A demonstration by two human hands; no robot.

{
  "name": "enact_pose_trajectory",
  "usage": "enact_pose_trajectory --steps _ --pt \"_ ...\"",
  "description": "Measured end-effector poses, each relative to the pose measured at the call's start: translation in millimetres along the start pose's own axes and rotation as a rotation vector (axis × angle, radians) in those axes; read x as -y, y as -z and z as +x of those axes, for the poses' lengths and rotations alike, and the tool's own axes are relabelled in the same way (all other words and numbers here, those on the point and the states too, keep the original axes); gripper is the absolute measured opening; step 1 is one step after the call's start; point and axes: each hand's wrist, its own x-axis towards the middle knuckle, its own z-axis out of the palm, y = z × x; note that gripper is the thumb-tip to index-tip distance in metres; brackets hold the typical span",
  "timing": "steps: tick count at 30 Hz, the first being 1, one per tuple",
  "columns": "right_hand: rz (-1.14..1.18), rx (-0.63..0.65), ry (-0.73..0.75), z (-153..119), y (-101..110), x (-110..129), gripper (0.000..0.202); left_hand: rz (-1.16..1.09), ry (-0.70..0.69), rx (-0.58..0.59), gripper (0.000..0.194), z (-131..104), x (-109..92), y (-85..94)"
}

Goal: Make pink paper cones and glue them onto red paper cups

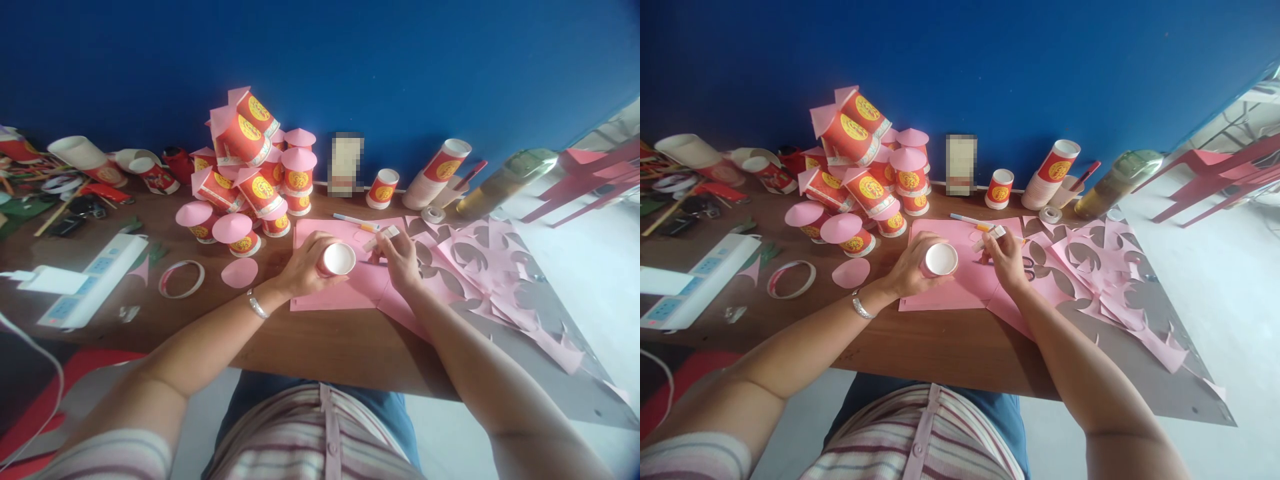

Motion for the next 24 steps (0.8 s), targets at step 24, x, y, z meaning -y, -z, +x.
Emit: enact_pose_trajectory --steps 24 --pt "0.407 0.470 -0.164 -18.9 -10.7 22.0 0.039 0.010 -0.051 -0.154 0.056 1.0 -25.4 6.7"
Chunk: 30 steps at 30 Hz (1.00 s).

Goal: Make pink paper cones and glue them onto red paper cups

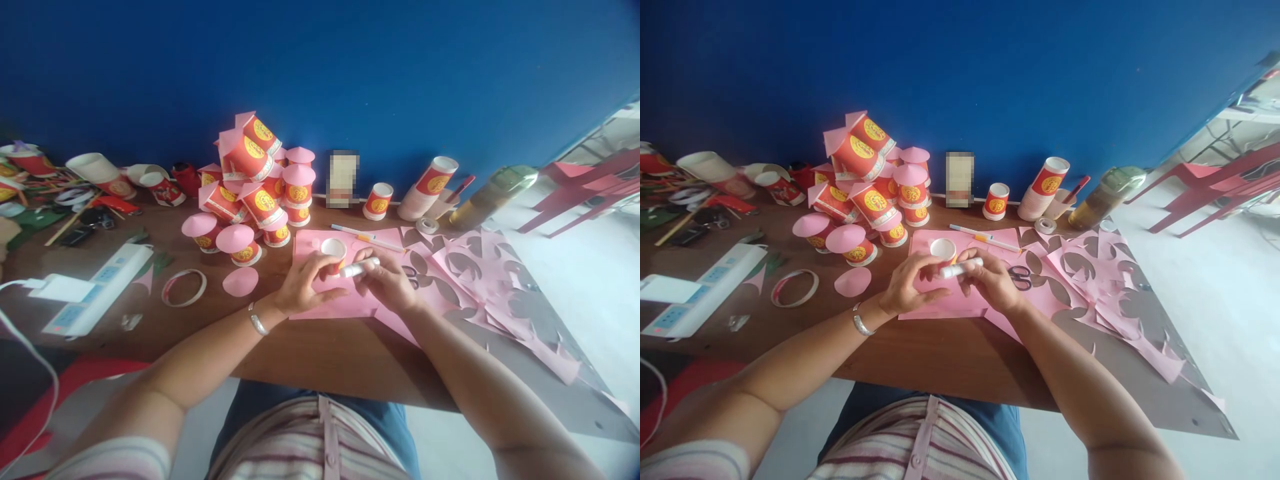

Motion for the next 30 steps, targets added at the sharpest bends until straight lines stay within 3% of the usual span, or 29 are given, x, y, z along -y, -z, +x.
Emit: enact_pose_trajectory --steps 5,10,22,30 --pt "-0.083 0.112 0.001 -3.0 0.4 -4.5 0.035 -0.079 -0.009 -0.035 0.025 4.7 -14.2 0.7" --pt "-0.171 0.069 0.033 -0.4 10.8 -3.6 0.032 -0.093 0.067 -0.043 0.015 6.7 -16.0 6.6" --pt "-0.302 -0.092 0.217 1.9 1.7 -2.5 0.030 -0.095 0.274 -0.085 0.028 6.9 -11.6 12.9" --pt "-0.805 -0.151 0.465 -5.5 1.4 0.4 0.012 -0.176 0.372 -0.083 0.033 6.7 -11.6 15.2"
